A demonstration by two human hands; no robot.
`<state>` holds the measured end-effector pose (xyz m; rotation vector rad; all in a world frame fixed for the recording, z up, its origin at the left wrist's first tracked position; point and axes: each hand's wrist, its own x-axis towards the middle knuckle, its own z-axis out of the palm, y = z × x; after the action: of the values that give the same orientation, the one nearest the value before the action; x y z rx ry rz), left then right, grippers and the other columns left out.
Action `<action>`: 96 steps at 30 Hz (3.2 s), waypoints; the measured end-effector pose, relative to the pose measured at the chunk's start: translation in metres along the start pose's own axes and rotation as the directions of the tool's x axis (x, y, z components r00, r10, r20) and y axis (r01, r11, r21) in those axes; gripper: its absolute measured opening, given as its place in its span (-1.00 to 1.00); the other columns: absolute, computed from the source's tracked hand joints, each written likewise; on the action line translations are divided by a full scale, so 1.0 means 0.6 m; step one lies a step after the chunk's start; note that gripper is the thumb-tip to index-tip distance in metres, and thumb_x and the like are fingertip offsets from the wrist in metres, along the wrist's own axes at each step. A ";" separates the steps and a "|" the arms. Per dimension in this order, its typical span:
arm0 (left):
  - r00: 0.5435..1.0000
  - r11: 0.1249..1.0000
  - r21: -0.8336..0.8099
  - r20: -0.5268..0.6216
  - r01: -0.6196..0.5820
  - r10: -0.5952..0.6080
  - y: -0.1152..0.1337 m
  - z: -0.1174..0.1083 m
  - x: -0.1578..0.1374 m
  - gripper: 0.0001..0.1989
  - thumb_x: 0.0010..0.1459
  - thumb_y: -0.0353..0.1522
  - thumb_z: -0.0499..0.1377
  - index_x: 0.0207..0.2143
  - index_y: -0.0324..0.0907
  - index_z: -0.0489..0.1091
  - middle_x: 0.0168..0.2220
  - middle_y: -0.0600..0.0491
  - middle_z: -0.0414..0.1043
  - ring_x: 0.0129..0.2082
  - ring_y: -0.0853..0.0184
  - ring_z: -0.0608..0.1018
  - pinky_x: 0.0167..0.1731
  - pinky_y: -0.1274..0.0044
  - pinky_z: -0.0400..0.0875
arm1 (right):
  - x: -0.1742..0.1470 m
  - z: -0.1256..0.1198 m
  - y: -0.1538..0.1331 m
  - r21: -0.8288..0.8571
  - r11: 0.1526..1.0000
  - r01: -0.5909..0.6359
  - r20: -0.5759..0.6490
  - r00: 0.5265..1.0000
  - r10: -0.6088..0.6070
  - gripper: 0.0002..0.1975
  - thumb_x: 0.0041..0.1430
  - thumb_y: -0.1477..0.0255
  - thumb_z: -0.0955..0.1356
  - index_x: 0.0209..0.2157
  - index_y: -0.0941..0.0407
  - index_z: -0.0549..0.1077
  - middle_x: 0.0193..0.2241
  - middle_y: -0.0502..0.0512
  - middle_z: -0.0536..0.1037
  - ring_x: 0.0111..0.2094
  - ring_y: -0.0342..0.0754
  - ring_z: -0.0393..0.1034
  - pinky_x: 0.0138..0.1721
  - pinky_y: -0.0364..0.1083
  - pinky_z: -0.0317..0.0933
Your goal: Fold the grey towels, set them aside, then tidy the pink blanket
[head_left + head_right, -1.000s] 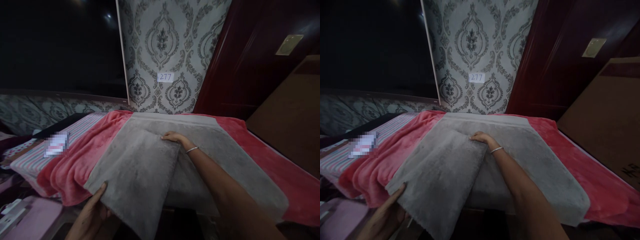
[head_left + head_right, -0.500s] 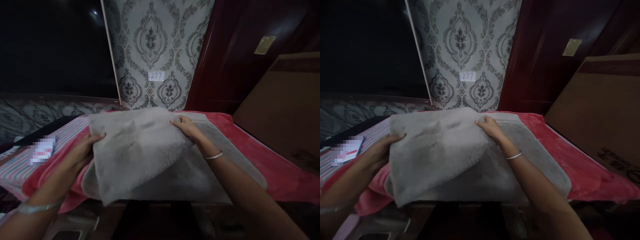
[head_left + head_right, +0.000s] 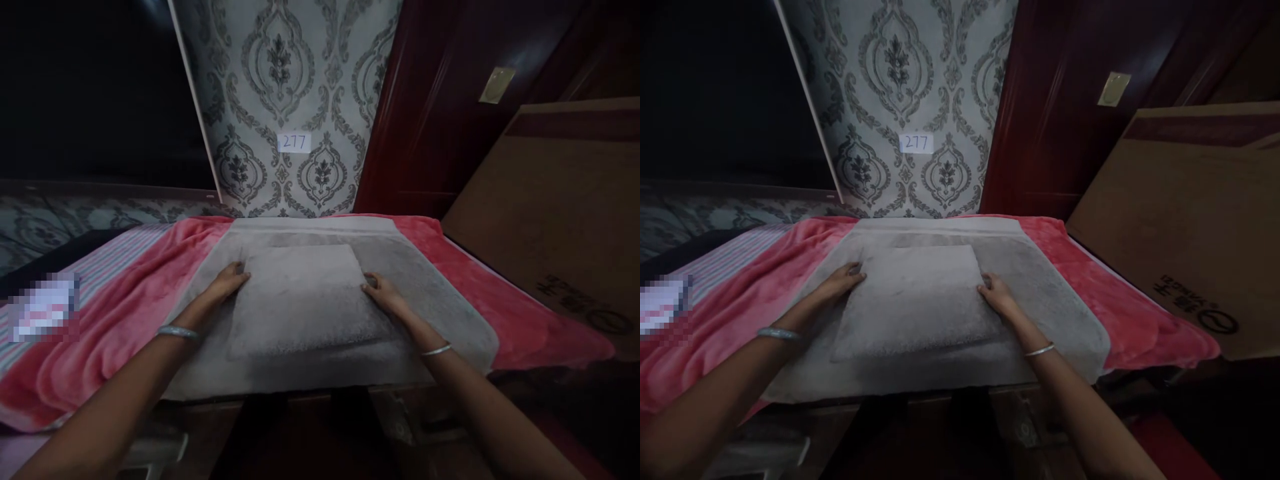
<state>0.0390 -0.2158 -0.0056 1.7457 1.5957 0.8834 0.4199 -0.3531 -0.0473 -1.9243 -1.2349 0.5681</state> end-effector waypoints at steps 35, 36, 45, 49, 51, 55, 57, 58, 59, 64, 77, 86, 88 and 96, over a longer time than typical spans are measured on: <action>0.984 0.624 0.762 0.165 -0.171 0.068 0.078 0.071 0.082 -0.30 0.39 -0.08 -0.15 0.45 -0.24 0.07 0.50 -0.19 -0.11 0.51 -0.01 -0.09 0.38 -0.01 -0.07 | 0.074 0.106 -0.159 -0.536 0.790 0.299 0.189 0.954 -0.233 -0.43 0.48 0.18 0.12 0.42 0.01 0.17 0.42 0.23 0.19 0.42 0.21 0.02 0.36 0.34 -0.12; 0.974 0.628 0.747 0.204 -0.220 0.099 0.088 0.079 0.081 -0.31 0.40 -0.09 -0.16 0.45 -0.21 0.05 0.50 -0.17 -0.10 0.50 0.01 -0.07 0.39 -0.01 -0.09 | 0.087 0.104 -0.172 -0.536 0.793 0.289 0.157 0.957 -0.242 -0.43 0.49 0.18 0.11 0.43 0.01 0.16 0.42 0.23 0.19 0.42 0.21 0.02 0.36 0.34 -0.12; 0.944 0.618 0.713 0.256 -0.330 0.210 0.077 0.170 0.065 -0.26 0.40 -0.05 -0.17 0.43 -0.34 0.07 0.46 -0.28 0.02 0.48 0.02 0.06 0.41 0.09 -0.10 | 0.132 0.159 -0.135 -0.566 0.787 0.245 0.153 0.970 -0.192 -0.39 0.46 0.07 0.13 0.42 -0.04 0.19 0.45 0.14 0.12 0.45 0.27 -0.11 0.38 0.33 -0.19; 0.966 0.627 0.735 0.205 -0.257 0.155 0.060 0.155 0.079 -0.23 0.38 -0.01 -0.16 0.43 -0.37 0.07 0.46 -0.29 0.02 0.48 0.03 0.04 0.41 0.09 -0.11 | 0.138 0.162 -0.121 -0.569 0.786 0.241 0.148 0.970 -0.191 -0.39 0.46 0.05 0.12 0.42 -0.05 0.19 0.45 0.12 0.12 0.45 0.26 -0.10 0.38 0.32 -0.19; 0.981 0.633 0.750 0.163 -0.190 0.101 0.054 0.140 0.089 -0.22 0.38 -0.01 -0.18 0.43 -0.35 0.07 0.47 -0.28 -0.02 0.49 0.02 0.01 0.40 0.04 -0.10 | 0.141 0.160 -0.124 -0.572 0.785 0.239 0.155 0.971 -0.183 -0.39 0.46 0.05 0.13 0.42 -0.06 0.18 0.46 0.12 0.11 0.45 0.26 -0.10 0.38 0.32 -0.19; 0.992 0.670 0.738 0.127 -0.088 -0.009 0.044 0.118 0.101 -0.22 0.38 -0.02 -0.23 0.47 -0.31 -0.02 0.51 -0.23 -0.17 0.51 0.05 -0.08 0.38 0.03 -0.02 | 0.141 0.158 -0.127 -0.575 0.781 0.244 0.154 0.970 -0.190 -0.40 0.47 0.05 0.12 0.42 -0.06 0.18 0.46 0.13 0.09 0.46 0.25 -0.11 0.37 0.32 -0.18; 0.989 0.684 0.725 0.142 -0.082 -0.032 0.044 0.114 0.102 -0.24 0.39 -0.06 -0.22 0.47 -0.32 -0.04 0.51 -0.21 -0.19 0.51 0.06 -0.08 0.38 0.06 0.03 | 0.138 0.158 -0.127 -0.581 0.777 0.243 0.155 0.970 -0.187 -0.40 0.47 0.05 0.11 0.42 -0.07 0.17 0.46 0.12 0.09 0.46 0.25 -0.11 0.37 0.31 -0.17; 0.989 0.686 0.723 0.142 -0.084 -0.029 0.045 0.114 0.101 -0.25 0.39 -0.07 -0.21 0.47 -0.32 -0.03 0.51 -0.21 -0.17 0.51 0.06 -0.06 0.38 0.07 0.04 | 0.136 0.158 -0.128 -0.586 0.774 0.240 0.156 0.971 -0.183 -0.40 0.47 0.05 0.11 0.43 -0.07 0.17 0.46 0.11 0.10 0.46 0.24 -0.11 0.37 0.30 -0.17; 0.990 0.683 0.725 0.137 -0.087 -0.020 0.048 0.114 0.100 -0.26 0.39 -0.09 -0.20 0.46 -0.32 -0.02 0.51 -0.21 -0.16 0.50 0.05 -0.04 0.37 0.06 0.06 | 0.134 0.157 -0.128 -0.591 0.771 0.237 0.158 0.971 -0.178 -0.40 0.47 0.05 0.10 0.43 -0.07 0.16 0.46 0.11 0.10 0.46 0.24 -0.11 0.37 0.30 -0.17; 0.994 0.653 0.753 0.112 -0.083 -0.003 0.064 0.100 0.077 -0.29 0.38 -0.08 -0.12 0.43 -0.29 0.07 0.49 -0.26 -0.09 0.48 -0.01 0.05 0.34 0.07 0.12 | 0.129 0.149 -0.139 -0.612 0.760 0.220 0.165 0.975 -0.150 -0.40 0.49 0.07 0.06 0.44 -0.07 0.13 0.47 0.08 0.06 0.47 0.20 -0.13 0.38 0.28 -0.15; 0.932 0.578 0.731 0.301 -0.362 0.202 0.014 0.094 -0.074 -0.28 0.40 0.00 -0.15 0.48 -0.13 -0.01 0.51 -0.19 -0.15 0.50 -0.05 -0.06 0.36 -0.04 -0.02 | -0.017 0.104 -0.091 -0.644 0.688 0.333 0.219 0.943 -0.252 -0.34 0.46 0.01 0.10 0.47 -0.07 0.04 0.50 0.15 -0.07 0.49 0.24 -0.23 0.39 0.32 -0.15; 0.938 0.611 0.714 0.296 -0.342 0.180 0.021 0.090 -0.076 -0.28 0.40 0.00 -0.15 0.48 -0.11 -0.03 0.52 -0.15 -0.17 0.50 -0.03 -0.07 0.33 -0.04 0.07 | -0.024 0.110 -0.074 -0.641 0.703 0.307 0.186 0.951 -0.245 -0.36 0.47 0.01 0.09 0.47 -0.11 0.06 0.50 0.10 -0.08 0.49 0.22 -0.23 0.37 0.32 -0.11; 0.939 0.615 0.712 0.295 -0.339 0.176 0.022 0.089 -0.078 -0.27 0.40 0.00 -0.15 0.49 -0.13 -0.04 0.52 -0.16 -0.18 0.50 -0.01 -0.07 0.34 -0.04 0.07 | -0.025 0.110 -0.074 -0.637 0.708 0.306 0.183 0.951 -0.247 -0.36 0.47 0.01 0.09 0.47 -0.12 0.05 0.50 0.09 -0.08 0.49 0.21 -0.23 0.38 0.32 -0.11; 0.938 0.618 0.707 0.284 -0.344 0.198 0.022 0.088 -0.078 -0.27 0.39 -0.01 -0.14 0.48 -0.13 0.00 0.51 -0.16 -0.14 0.50 -0.03 -0.05 0.32 -0.01 0.12 | -0.029 0.107 -0.081 -0.637 0.714 0.291 0.198 0.957 -0.214 -0.37 0.47 0.02 0.09 0.47 -0.12 0.03 0.51 0.07 -0.12 0.50 0.19 -0.26 0.38 0.31 -0.13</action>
<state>0.0872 -0.2635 -0.0297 2.6153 1.7190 0.1208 0.3397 -0.3339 -0.0482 -2.2397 -1.9316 0.0720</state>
